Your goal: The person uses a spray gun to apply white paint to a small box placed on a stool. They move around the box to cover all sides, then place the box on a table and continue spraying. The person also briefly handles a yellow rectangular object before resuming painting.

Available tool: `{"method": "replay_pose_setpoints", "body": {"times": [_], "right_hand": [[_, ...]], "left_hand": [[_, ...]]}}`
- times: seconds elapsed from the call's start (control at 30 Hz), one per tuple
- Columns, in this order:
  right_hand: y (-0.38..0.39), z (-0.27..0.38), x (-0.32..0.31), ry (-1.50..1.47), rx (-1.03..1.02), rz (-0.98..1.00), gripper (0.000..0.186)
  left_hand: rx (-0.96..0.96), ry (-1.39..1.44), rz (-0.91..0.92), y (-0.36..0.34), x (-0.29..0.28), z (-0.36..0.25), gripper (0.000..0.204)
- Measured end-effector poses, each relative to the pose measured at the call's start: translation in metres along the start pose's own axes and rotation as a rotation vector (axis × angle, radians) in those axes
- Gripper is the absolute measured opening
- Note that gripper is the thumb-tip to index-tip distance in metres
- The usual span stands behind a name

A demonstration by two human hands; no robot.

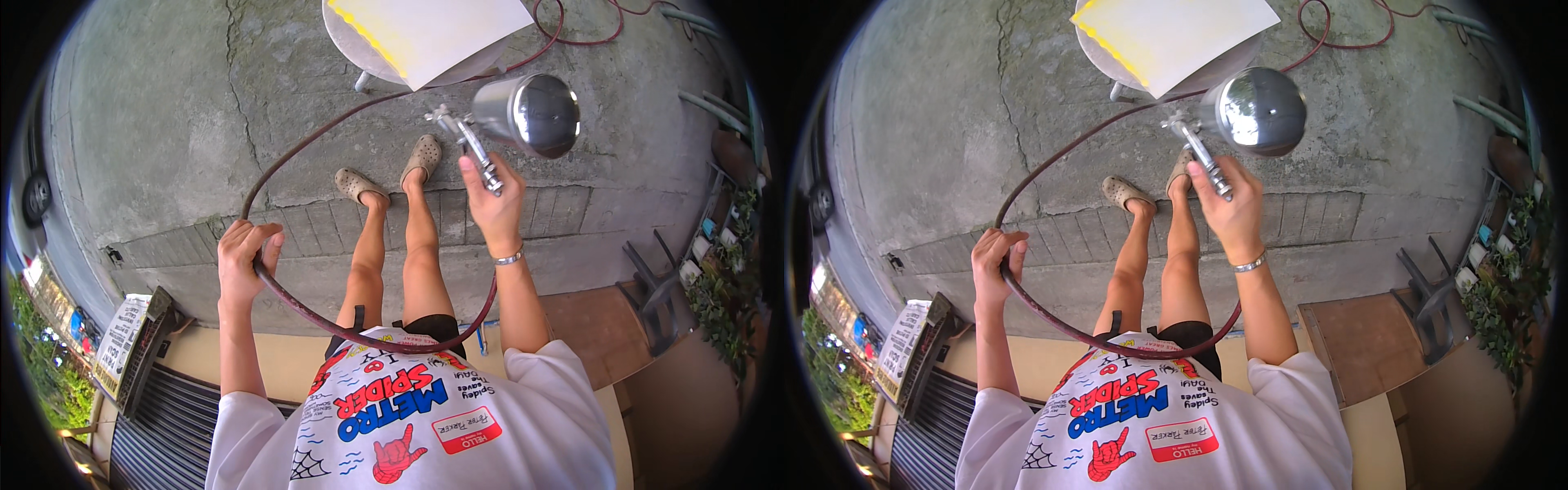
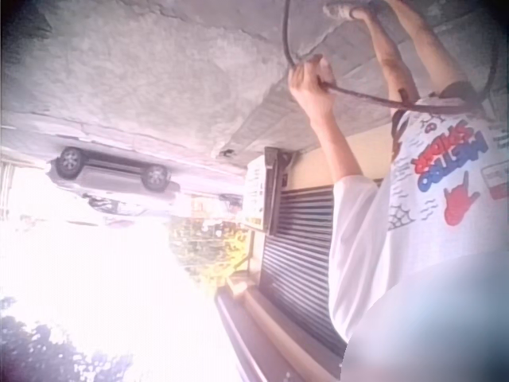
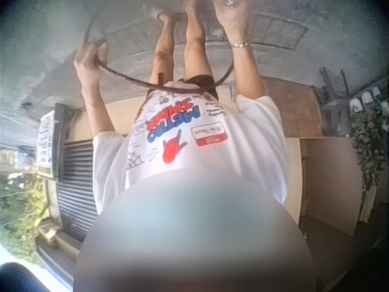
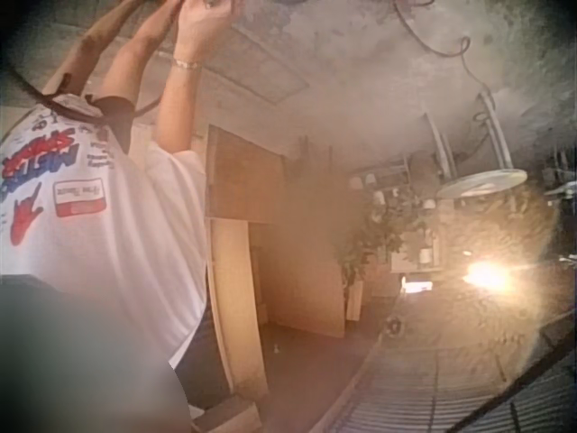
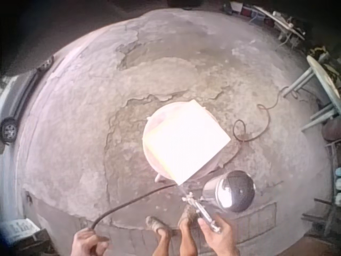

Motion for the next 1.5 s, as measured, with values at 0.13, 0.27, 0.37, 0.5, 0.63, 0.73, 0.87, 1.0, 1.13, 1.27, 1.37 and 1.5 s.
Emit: {"method": "replay_pose_setpoints", "body": {"times": [0.13,0.27,0.37,0.5,0.63,0.73,0.87,1.0,1.13,1.27,1.37,1.5], "right_hand": [[0.022,0.023,0.019,-0.043,-0.033,0.128,0.029],[0.024,0.038,0.034,-0.182,0.012,0.27,0.027],[0.0,0.042,0.024,-0.059,0.062,0.215,0.029],[-0.052,0.015,-0.016,0.072,0.156,0.036,0.042],[-0.11,0.007,-0.072,0.216,0.079,-0.141,0.049],[-0.147,-0.004,-0.104,0.232,0.087,-0.236,0.052],[-0.183,-0.014,-0.139,0.263,0.095,-0.36,0.054],[-0.18,-0.015,-0.167,0.27,-0.002,-0.577,0.052],[-0.156,-0.024,-0.142,0.143,0.227,-0.417,0.051],[-0.113,-0.017,-0.09,0.077,0.188,-0.231,0.048],[-0.083,-0.004,-0.058,0.075,0.135,-0.133,0.044],[-0.05,0.01,-0.019,0.039,0.077,-0.065,0.039]], "left_hand": [[-0.012,0.017,-0.012,0.005,-0.005,0.001,0.012],[-0.057,0.041,-0.045,0.006,-0.004,0.005,0.013],[-0.066,0.044,-0.039,0.007,0.0,0.006,0.013],[-0.066,0.041,-0.045,0.001,-0.001,0.0,0.014],[-0.033,0.025,-0.035,-0.008,0.002,-0.009,0.014],[-0.014,0.021,-0.012,-0.016,0.011,-0.014,0.014],[0.01,0.006,-0.012,-0.031,0.015,-0.024,0.015],[0.022,-0.02,-0.017,-0.035,0.016,-0.026,0.014],[0.008,-0.012,0.013,-0.032,0.02,-0.017,0.013],[0.004,0.017,0.03,-0.028,0.018,-0.004,0.014],[-0.004,0.038,0.054,-0.03,0.01,0.005,0.014],[0.032,0.033,0.042,-0.029,0.0,0.015,0.014]]}}
Point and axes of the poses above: each hand's wrist, its own y-axis away from the middle knuckle, its own x-axis out of the palm, z = x × y, the point moved 9 cm from there along -y, towards the middle knuckle, and after that the axes turned 7 degrees about x, right-handed, at the moved point
